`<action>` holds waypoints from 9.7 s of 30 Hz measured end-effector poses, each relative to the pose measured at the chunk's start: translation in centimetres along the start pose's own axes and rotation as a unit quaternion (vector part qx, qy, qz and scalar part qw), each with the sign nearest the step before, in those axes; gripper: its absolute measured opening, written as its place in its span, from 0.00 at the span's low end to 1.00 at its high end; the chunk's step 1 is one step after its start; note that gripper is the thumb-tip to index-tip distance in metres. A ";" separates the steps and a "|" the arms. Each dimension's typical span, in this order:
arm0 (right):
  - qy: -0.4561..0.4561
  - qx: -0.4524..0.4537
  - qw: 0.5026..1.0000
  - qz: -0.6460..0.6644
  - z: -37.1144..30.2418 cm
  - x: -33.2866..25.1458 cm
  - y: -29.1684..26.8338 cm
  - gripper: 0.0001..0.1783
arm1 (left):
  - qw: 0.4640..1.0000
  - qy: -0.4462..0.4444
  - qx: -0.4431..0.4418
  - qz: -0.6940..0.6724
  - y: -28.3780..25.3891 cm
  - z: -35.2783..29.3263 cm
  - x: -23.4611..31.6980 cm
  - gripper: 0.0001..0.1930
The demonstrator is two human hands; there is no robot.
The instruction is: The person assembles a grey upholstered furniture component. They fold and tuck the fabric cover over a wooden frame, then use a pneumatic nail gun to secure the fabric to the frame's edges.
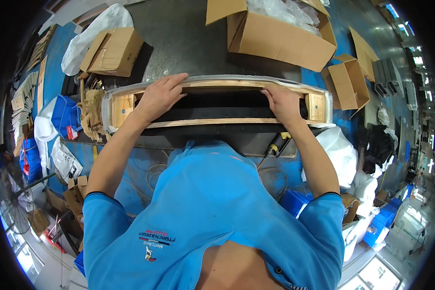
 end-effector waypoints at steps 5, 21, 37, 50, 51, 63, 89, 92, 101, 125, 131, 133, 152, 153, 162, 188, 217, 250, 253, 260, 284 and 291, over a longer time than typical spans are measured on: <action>0.005 0.063 0.998 -0.028 0.5 -0.5 -0.6 0.08 | 0.999 -0.044 0.016 0.004 0.6 -0.1 0.0 0.13; 0.017 0.097 0.995 -0.018 1.5 -0.5 0.7 0.09 | 0.924 0.017 -0.337 0.181 1.0 5.3 0.9 0.38; 0.057 0.109 0.992 -0.009 1.4 -0.8 0.6 0.10 | 0.948 0.084 -0.297 0.081 3.6 7.1 0.1 0.36; 0.469 -0.429 0.751 0.176 -29.1 1.5 15.8 0.30 | 0.939 0.091 -0.303 0.131 3.9 6.3 -0.6 0.27; 0.580 -0.394 0.703 0.118 -31.4 5.2 19.3 0.40 | 0.939 0.089 -0.301 0.141 3.6 6.3 -0.5 0.26; 0.594 -0.285 0.731 0.177 -44.1 17.5 32.4 0.34 | 0.944 0.096 -0.293 0.117 3.6 7.8 -0.8 0.24; 0.529 -0.159 0.740 0.384 6.3 -15.6 -5.3 0.19 | 0.982 0.107 -0.157 -0.025 5.9 5.5 -2.2 0.24; 0.537 -0.165 0.741 0.368 6.8 -16.2 -5.1 0.19 | 0.980 0.109 -0.163 -0.023 5.8 5.5 -2.1 0.25; 0.535 -0.189 0.742 0.357 7.6 -16.1 -5.3 0.18 | 0.984 0.131 -0.122 -0.013 5.8 5.4 -2.6 0.24; 0.518 -0.196 0.733 0.395 7.6 -17.3 -5.0 0.23 | 0.992 -0.088 -0.090 0.031 -2.0 -2.7 -1.4 0.17; 0.512 -0.201 0.735 0.398 7.3 -16.8 -4.3 0.25 | 0.964 -0.143 -0.208 0.083 -1.2 -3.6 -3.2 0.10; 0.512 -0.196 0.736 0.397 7.1 -16.9 -4.4 0.25 | 0.980 -0.111 -0.155 0.063 -2.4 -4.1 -3.7 0.08; 0.501 -0.199 0.711 0.451 8.1 -19.8 -4.3 0.20 | 0.995 -0.096 0.003 0.000 -2.0 -4.4 -5.4 0.08; 0.493 -0.198 0.712 0.459 8.5 -20.6 -4.0 0.20 | 0.995 -0.098 -0.002 -0.010 -2.1 -4.4 -5.5 0.08; 0.481 -0.208 0.715 0.462 10.0 -24.1 -2.5 0.23 | 0.994 -0.102 -0.016 -0.019 -1.6 -4.2 -6.2 0.09; 0.440 -0.241 0.736 0.455 10.9 -24.7 -2.1 0.21 | 0.986 -0.042 -0.146 0.063 -6.1 -6.4 -5.6 0.13; 0.431 -0.263 0.743 0.439 10.8 -24.7 -1.9 0.24 | 0.938 -0.045 -0.298 0.174 -5.9 -4.1 -6.1 0.12; 0.451 -0.269 0.751 0.400 13.9 -30.8 -0.6 0.23 | 0.982 -0.148 -0.111 -0.039 -5.7 -4.3 -8.8 0.09; 0.460 -0.258 0.730 0.434 13.5 -30.8 0.0 0.23 | 0.956 -0.210 -0.177 -0.102 -7.5 -3.7 -9.5 0.10; 0.437 -0.261 0.707 0.491 14.3 -33.0 1.3 0.21 | 0.911 -0.227 -0.207 -0.274 -8.3 -4.8 -12.3 0.12; 0.545 -0.028 0.746 0.383 -3.6 -18.2 -9.0 0.19 | 0.909 -0.079 -0.408 0.010 -4.7 -5.0 -2.1 0.49; 0.534 0.039 0.737 0.413 -11.6 -10.9 -12.7 0.15 | 0.881 -0.123 -0.446 0.100 -3.1 -3.1 -1.8 0.58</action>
Point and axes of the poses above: each hand's wrist, its own z-axis towards the middle knuckle, its own y-axis out of the palm, x = y × z, the point moved 1 cm from there along z, towards the middle knuckle, and after that the axes turned 6 degrees about -z, right-handed, at the moved point
